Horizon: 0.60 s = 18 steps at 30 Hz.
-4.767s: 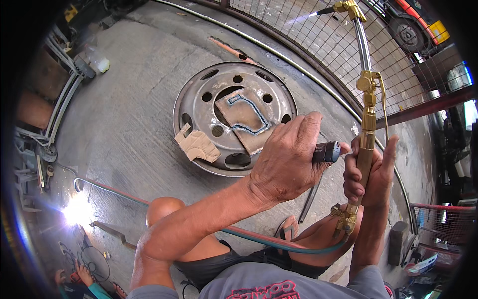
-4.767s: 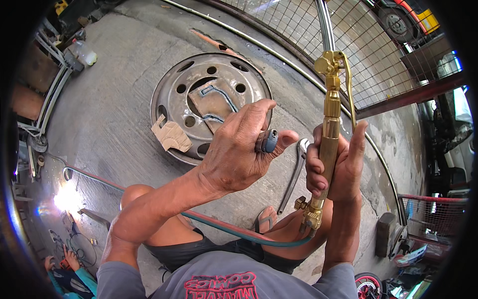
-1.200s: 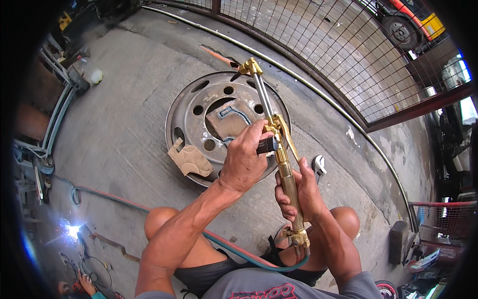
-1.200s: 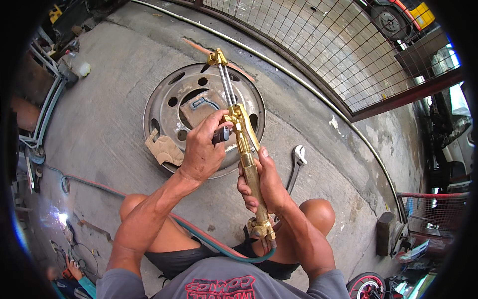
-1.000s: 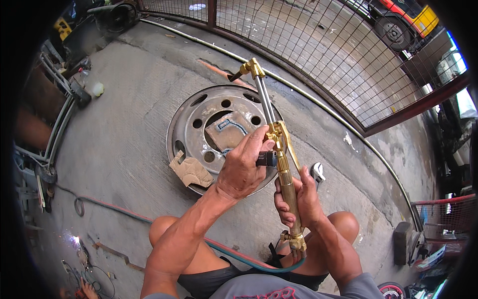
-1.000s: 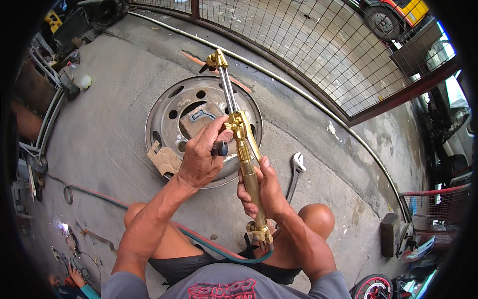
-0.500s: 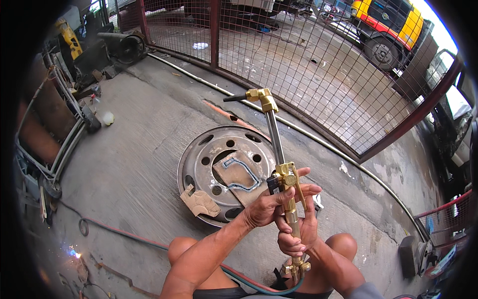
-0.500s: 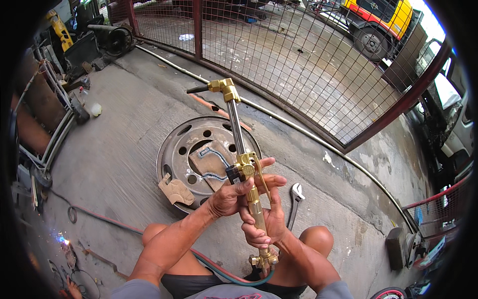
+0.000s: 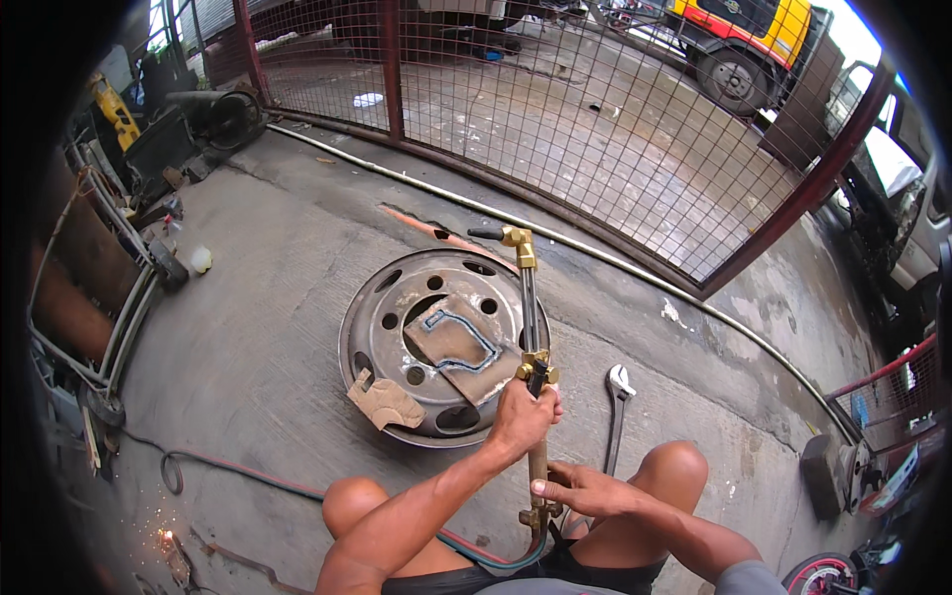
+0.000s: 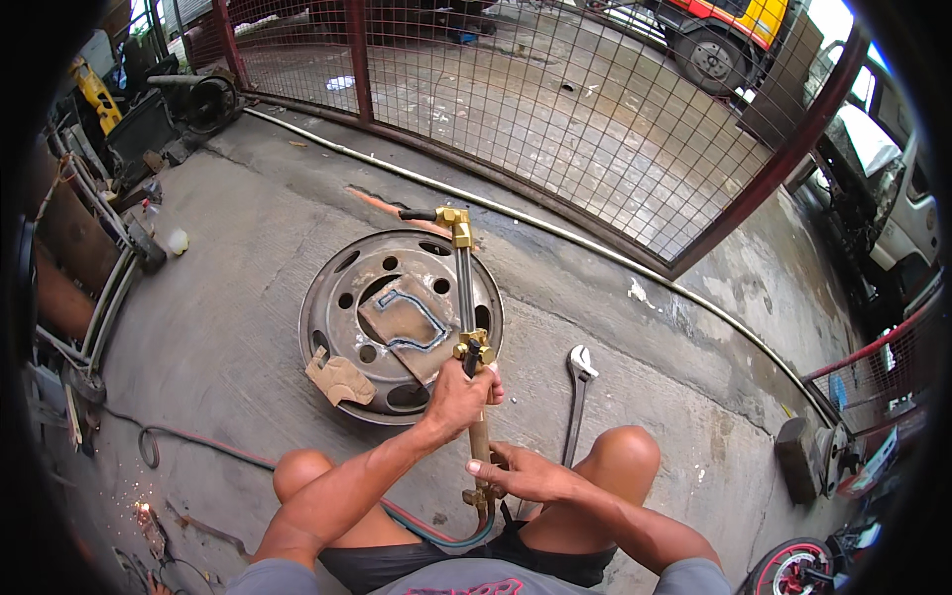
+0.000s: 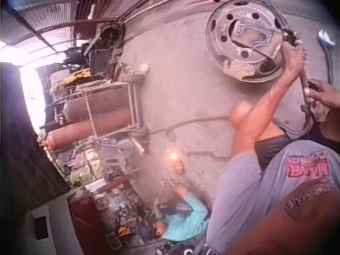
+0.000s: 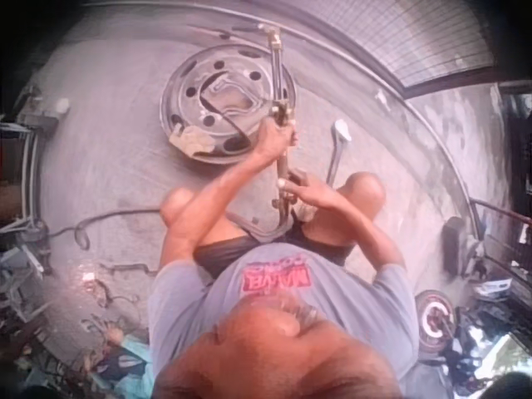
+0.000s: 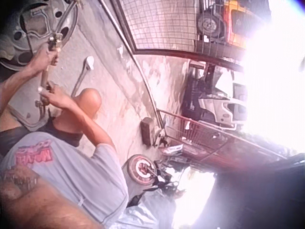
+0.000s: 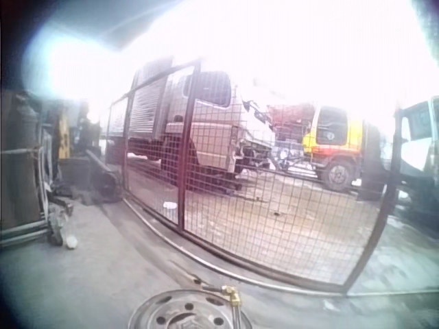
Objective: The person uses a handheld welding torch to heat and weld a metal wheel rim placed on the floor. They ignite the torch, direct the flame onto the rim's surface, and adjust the tool as needed while sitting cross-legged.
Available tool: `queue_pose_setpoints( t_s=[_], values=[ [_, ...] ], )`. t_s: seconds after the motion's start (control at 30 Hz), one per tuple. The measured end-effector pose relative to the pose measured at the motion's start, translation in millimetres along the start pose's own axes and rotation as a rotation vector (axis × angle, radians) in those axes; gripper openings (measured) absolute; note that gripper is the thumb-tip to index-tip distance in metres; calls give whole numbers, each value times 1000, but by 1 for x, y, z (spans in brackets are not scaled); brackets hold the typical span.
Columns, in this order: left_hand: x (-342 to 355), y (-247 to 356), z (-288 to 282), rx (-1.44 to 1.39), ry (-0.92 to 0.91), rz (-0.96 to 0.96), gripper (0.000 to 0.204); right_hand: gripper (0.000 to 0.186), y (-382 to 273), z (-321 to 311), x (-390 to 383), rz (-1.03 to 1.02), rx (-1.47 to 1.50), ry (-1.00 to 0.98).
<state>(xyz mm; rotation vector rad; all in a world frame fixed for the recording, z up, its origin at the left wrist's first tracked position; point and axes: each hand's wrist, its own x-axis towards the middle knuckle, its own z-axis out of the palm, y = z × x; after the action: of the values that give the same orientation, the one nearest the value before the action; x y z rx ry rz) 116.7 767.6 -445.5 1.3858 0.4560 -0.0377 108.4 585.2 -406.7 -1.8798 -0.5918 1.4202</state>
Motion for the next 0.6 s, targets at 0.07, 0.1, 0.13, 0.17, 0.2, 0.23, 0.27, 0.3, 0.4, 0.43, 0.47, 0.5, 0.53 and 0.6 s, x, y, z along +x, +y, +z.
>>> queue_pose_setpoints(
  t_s=[0.07,0.1,0.13,0.17,0.2,0.23,0.27,0.3,0.4,0.43,0.47,0.5,0.53,0.6],
  values=[
    [3,-26,5,233,113,24,22,78,-18,-15,-28,-64,-170,111],
    [2,-28,11,310,126,25,21,73,-24,-30,-37,-166,-190,173],
    [-1,-30,13,389,152,25,23,64,-46,-42,-50,-177,-196,287],
    [-7,-31,15,467,179,22,27,56,-65,-55,-59,-184,-202,398],
    [-13,-27,21,475,145,1,31,48,-67,-69,-62,-250,-203,522],
    [-17,-27,27,520,137,-6,32,40,-70,-83,-64,-322,-211,642],
    [-21,-28,35,564,130,-12,34,39,-71,-98,-62,-384,-228,706],
    [-24,-31,43,608,119,-20,35,37,-70,-111,-59,-442,-246,771],
    [-28,-39,61,571,152,19,38,42,-69,-142,-44,-517,-403,837],
    [-28,-41,66,574,166,40,38,44,-66,-149,-38,-549,-445,858],
    [-25,-44,69,619,164,56,37,46,-62,-156,-32,-582,-486,877],
    [-25,-43,72,610,155,40,37,48,-57,-162,-25,-613,-531,893],
    [-25,-42,75,601,146,23,38,50,-53,-170,-18,-626,-522,838],
    [-27,-37,78,609,140,9,38,48,-48,-181,-6,-646,-611,886]
  ],
)
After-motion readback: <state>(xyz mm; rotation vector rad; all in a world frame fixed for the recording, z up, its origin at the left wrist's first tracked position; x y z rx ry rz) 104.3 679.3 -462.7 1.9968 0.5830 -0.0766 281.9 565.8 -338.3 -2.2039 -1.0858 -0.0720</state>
